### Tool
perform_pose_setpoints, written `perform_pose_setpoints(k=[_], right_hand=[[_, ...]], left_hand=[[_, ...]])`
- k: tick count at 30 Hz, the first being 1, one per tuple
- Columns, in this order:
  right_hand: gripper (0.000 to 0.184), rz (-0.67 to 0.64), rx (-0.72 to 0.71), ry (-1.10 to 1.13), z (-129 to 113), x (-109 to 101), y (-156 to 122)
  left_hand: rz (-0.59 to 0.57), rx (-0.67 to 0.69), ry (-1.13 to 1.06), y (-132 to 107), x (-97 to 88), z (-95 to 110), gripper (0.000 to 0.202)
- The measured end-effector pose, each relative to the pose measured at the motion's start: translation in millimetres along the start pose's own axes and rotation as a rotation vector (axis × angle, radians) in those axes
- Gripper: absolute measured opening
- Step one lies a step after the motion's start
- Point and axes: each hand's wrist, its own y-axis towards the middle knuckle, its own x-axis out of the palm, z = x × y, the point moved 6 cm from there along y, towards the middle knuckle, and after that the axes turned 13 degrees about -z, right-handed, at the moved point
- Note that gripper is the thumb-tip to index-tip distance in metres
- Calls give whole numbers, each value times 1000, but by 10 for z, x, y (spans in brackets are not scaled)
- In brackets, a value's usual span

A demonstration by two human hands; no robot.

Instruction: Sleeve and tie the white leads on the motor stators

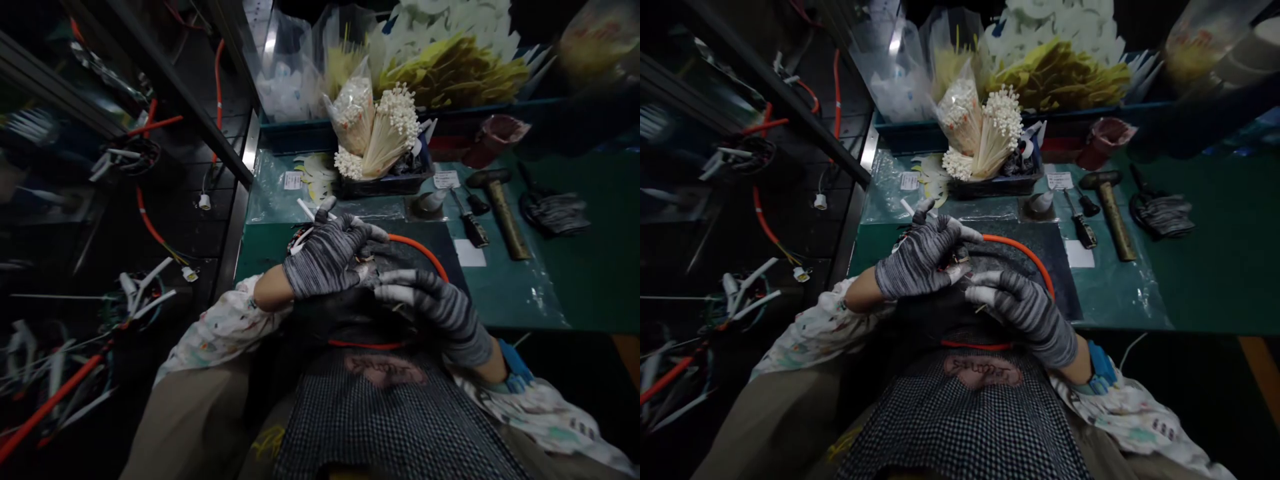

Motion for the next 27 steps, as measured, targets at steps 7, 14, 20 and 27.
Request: perform_pose_setpoints(k=[7, 14, 20, 27], right_hand=[[22, 211, 95, 135, 173, 20, -71], [9, 647, 228, 255, 319, 100, 203], [38, 587, 299, 181, 530, 369, 371], [21, 513, 21, 316, 321, 548, 452]], left_hand=[[325, 22, 116, -329, 244, 226, 37], [305, -26, 306, -331, 595, 332, 25], [269, 185, 158, -683, 202, 121, 36], [537, -4, 58, -649, -354, -283, 59]])
